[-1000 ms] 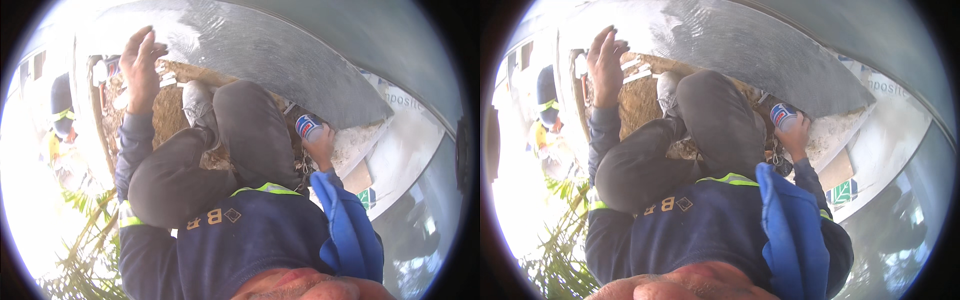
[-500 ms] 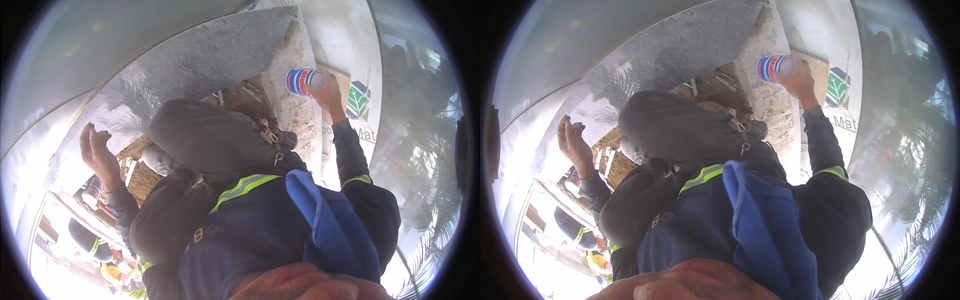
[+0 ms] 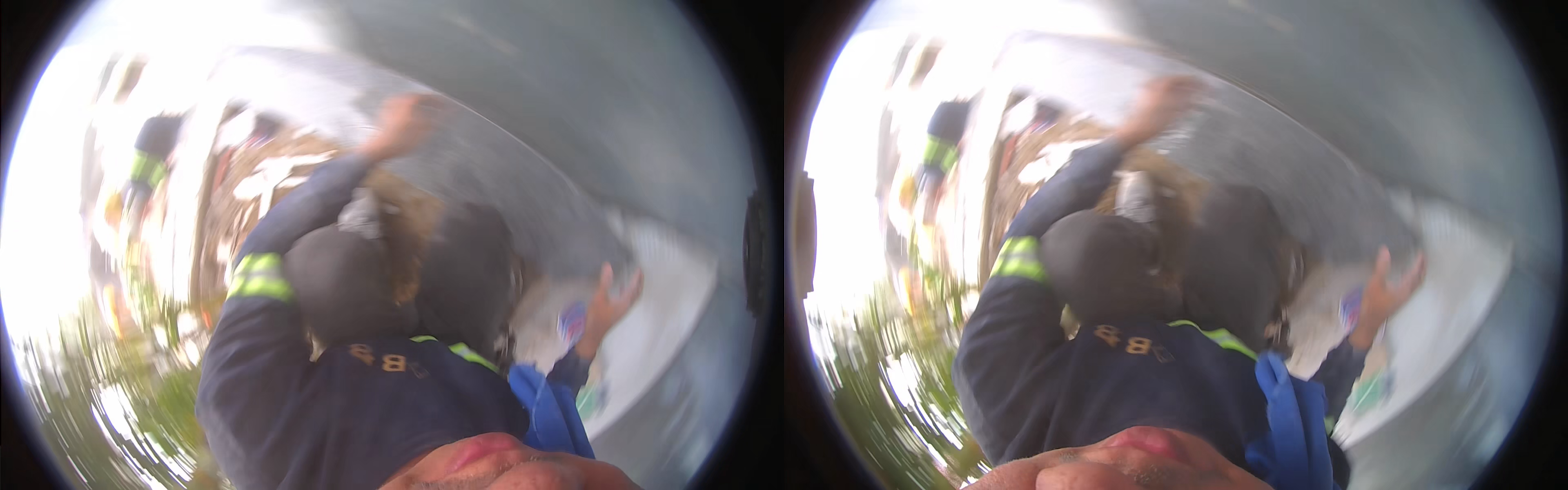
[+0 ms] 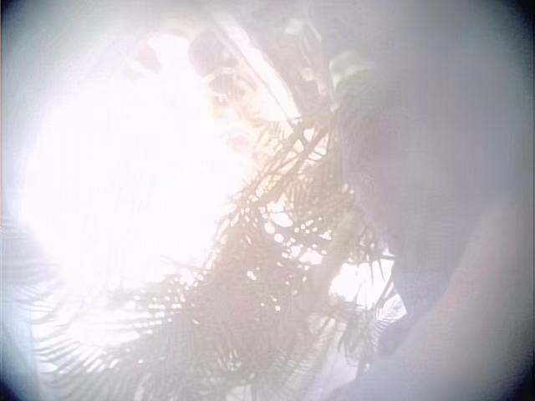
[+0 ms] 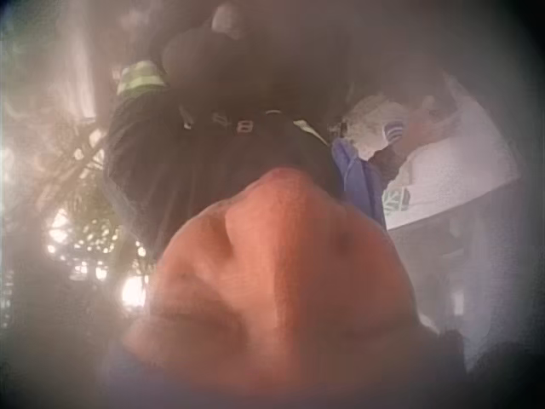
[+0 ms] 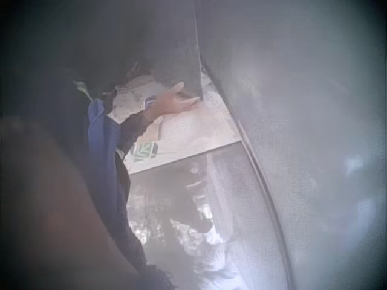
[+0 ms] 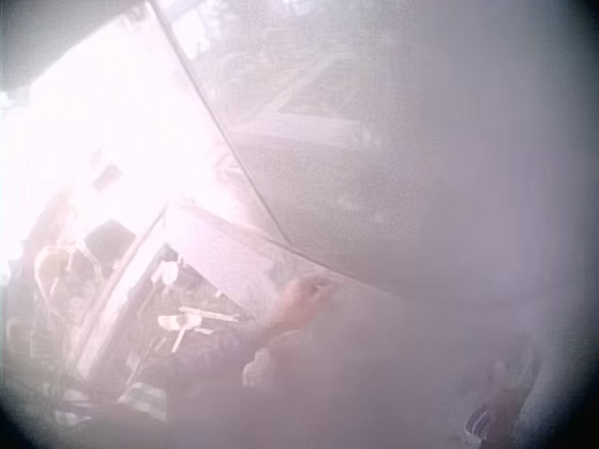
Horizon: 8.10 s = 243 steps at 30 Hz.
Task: The person spreads adhesive on a curved wall section, then places a large stone tile onto the prepared surface. They adjust the tile position and use spacers to maintain alignment before applying grout to the joints.
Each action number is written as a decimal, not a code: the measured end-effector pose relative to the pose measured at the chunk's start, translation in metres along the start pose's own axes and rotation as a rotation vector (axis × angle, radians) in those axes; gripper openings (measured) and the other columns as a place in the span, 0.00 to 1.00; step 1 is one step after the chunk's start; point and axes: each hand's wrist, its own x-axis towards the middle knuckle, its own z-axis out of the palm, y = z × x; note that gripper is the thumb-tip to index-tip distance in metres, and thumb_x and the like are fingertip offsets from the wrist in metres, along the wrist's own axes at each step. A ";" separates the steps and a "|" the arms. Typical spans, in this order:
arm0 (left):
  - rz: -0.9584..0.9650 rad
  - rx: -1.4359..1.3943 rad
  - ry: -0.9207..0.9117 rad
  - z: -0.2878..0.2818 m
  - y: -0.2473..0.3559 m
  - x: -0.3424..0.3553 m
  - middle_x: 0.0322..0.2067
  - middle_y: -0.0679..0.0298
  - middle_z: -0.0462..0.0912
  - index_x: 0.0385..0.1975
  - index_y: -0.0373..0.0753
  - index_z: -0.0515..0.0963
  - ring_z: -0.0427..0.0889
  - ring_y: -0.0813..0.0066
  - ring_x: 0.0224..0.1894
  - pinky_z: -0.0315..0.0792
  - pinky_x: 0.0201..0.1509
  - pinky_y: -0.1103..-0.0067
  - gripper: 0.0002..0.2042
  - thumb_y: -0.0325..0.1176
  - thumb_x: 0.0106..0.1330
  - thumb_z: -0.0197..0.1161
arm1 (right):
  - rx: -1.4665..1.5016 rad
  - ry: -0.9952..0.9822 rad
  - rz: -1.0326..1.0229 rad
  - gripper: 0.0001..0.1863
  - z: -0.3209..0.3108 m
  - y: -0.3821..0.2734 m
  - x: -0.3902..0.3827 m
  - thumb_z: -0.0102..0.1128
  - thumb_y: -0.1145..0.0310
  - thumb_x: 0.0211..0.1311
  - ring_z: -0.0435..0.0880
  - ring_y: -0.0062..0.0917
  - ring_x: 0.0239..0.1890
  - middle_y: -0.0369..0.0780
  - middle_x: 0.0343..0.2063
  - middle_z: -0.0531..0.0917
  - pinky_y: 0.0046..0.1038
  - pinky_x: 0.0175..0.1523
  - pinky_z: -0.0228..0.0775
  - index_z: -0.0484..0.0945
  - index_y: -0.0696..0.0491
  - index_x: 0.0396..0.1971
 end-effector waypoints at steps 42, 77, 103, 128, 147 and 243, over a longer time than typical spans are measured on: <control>-0.187 0.522 0.564 -0.277 -0.070 -0.112 0.71 0.53 0.66 0.63 0.44 0.77 0.75 0.54 0.66 0.73 0.66 0.56 0.26 0.32 0.62 0.69 | 1.352 -1.378 0.356 0.21 0.095 -0.519 -0.019 0.55 0.64 0.79 0.83 0.19 0.32 0.47 0.53 0.81 0.17 0.31 0.77 0.71 0.57 0.64; -1.039 0.041 1.085 -0.406 -0.096 -0.289 0.31 0.58 0.80 0.27 0.37 0.81 0.77 0.71 0.35 0.71 0.37 0.72 0.13 0.36 0.73 0.64 | -0.101 -1.340 -0.149 0.29 -0.016 -0.365 -0.014 0.64 0.64 0.69 0.83 0.35 0.54 0.51 0.51 0.83 0.33 0.56 0.75 0.73 0.65 0.63; -0.715 0.900 0.811 -0.597 -0.191 -0.275 0.51 0.61 0.69 0.68 0.70 0.74 0.80 0.60 0.47 0.78 0.46 0.63 0.25 0.48 0.71 0.67 | -0.055 -1.374 0.105 0.25 0.027 -0.395 -0.046 0.59 0.65 0.73 0.85 0.23 0.40 0.43 0.43 0.85 0.27 0.48 0.77 0.73 0.66 0.62; -0.539 -1.327 0.175 -0.028 0.301 -0.218 0.60 0.56 0.78 0.67 0.31 0.68 0.76 0.64 0.64 0.62 0.73 0.66 0.33 0.58 0.81 0.44 | 1.021 -1.527 0.458 0.26 -0.145 -0.313 -0.036 0.58 0.64 0.61 0.83 0.33 0.48 0.44 0.45 0.82 0.32 0.56 0.75 0.73 0.63 0.56; -0.646 -0.683 -0.257 0.038 0.286 -0.194 0.43 0.57 0.82 0.68 0.30 0.64 0.81 0.73 0.42 0.75 0.46 0.76 0.24 0.28 0.73 0.55 | 0.212 -1.014 0.164 0.25 -0.202 -0.279 -0.030 0.48 0.60 0.79 0.84 0.55 0.49 0.59 0.52 0.82 0.45 0.56 0.75 0.70 0.63 0.66; -0.629 -0.001 -1.153 0.426 0.111 -0.271 0.35 0.53 0.84 0.55 0.36 0.78 0.84 0.64 0.34 0.74 0.39 0.68 0.17 0.40 0.76 0.53 | 0.085 -0.432 1.123 0.29 -0.010 0.102 -0.317 0.47 0.59 0.76 0.84 0.56 0.31 0.55 0.27 0.85 0.56 0.39 0.74 0.62 0.41 0.75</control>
